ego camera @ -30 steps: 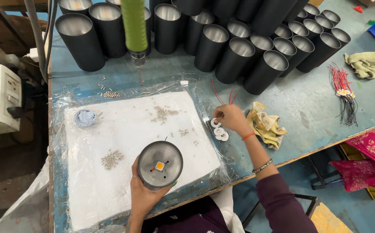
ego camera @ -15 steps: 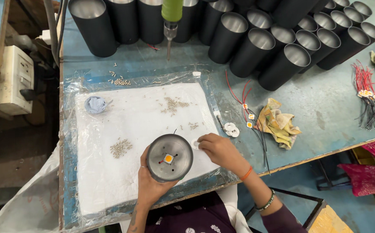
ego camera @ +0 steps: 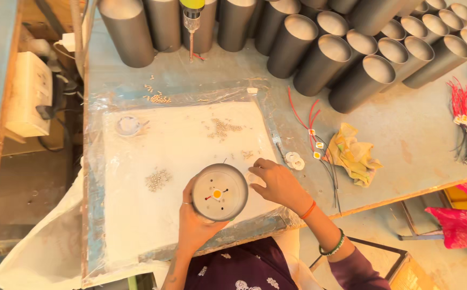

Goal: The person assembles LED light fixtures by inserting LED modules into cylindrical metal housings, threading wires through holes, and securing the LEDs with screws using a green cordless drill. The person repeats this process for multiple units on a workbench.

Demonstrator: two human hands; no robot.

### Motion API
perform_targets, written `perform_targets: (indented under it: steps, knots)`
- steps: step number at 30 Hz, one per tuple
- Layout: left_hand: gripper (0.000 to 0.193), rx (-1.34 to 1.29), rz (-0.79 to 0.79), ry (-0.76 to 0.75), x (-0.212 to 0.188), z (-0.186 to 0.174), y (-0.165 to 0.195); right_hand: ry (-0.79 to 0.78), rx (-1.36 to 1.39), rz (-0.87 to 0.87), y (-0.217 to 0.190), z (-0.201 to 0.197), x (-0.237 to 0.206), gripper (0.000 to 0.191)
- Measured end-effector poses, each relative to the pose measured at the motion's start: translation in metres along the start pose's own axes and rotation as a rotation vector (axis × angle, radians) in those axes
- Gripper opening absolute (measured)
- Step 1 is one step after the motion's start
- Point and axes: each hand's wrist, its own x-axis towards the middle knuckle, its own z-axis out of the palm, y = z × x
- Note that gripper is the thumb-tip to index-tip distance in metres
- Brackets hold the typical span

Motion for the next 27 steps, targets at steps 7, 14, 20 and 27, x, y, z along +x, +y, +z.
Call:
perform_targets:
  steps: [7,14,20,27]
  knots:
    - [0.105,-0.094,0.051,0.005,-0.001,0.0,-0.002,-0.069,-0.097,0.015,-0.016,-0.016,0.013,0.04]
    - [0.106,-0.089,0.035,-0.014,0.0,-0.001,-0.002,0.215,0.061,-0.09,-0.082,-0.121,0.017,0.04]
    - [0.107,-0.12,0.011,-0.033,0.0,-0.002,0.002,-0.294,0.013,-0.273,-0.137,-0.102,0.046,0.035]
    - [0.11,-0.066,0.013,-0.042,0.0,-0.003,-0.002,-0.507,-0.152,-0.193,-0.135,-0.061,0.07,0.028]
